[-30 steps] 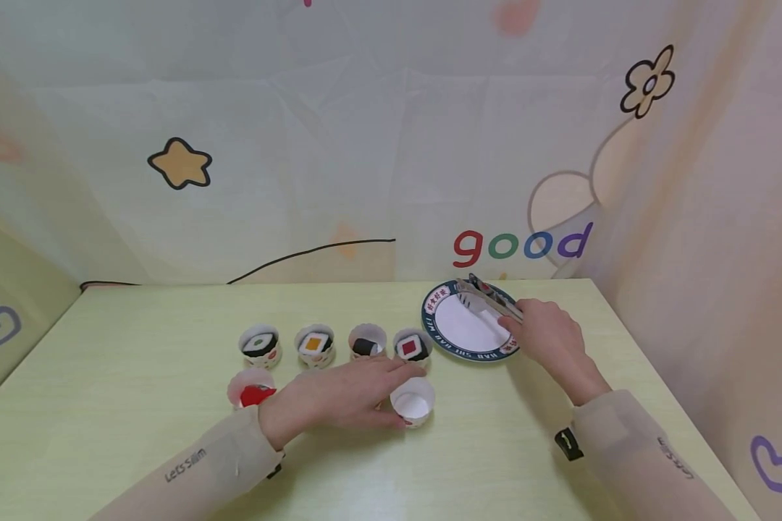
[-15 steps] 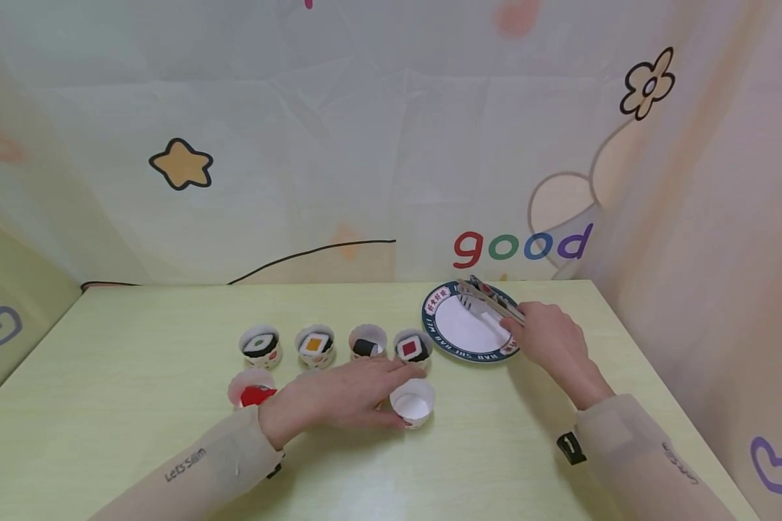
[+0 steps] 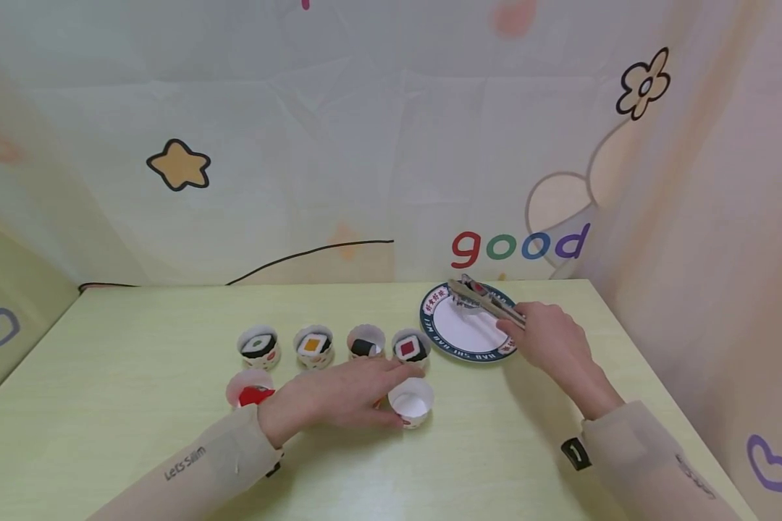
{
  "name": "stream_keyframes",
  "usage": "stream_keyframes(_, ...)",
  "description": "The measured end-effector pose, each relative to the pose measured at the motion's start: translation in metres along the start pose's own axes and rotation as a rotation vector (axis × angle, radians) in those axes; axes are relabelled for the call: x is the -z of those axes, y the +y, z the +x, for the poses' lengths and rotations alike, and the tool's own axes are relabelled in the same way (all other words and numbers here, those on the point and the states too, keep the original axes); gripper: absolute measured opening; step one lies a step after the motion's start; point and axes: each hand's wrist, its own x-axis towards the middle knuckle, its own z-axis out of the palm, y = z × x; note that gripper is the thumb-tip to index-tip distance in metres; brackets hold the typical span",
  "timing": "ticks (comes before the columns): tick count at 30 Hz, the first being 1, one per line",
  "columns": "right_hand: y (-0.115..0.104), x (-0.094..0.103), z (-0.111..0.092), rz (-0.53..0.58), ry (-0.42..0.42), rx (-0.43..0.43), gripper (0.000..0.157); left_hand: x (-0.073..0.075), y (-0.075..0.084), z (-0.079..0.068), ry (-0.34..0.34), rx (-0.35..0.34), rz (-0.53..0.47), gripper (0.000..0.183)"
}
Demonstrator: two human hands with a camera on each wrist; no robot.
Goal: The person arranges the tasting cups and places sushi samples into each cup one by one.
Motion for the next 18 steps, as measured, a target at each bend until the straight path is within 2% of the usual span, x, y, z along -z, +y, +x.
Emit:
stream_keyframes(6,-0.009,0.002,-0.004,-0.018,0.000,0.024,0.043,0.000,-0.001,0.000,0.001,-0.005,-0.001,0.070)
stream_keyframes(18,-0.022,0.003,-0.012,-0.017,-0.002,0.062,0.038,0.001,-0.001,-0.002,-0.001,-0.005,-0.006,0.069)
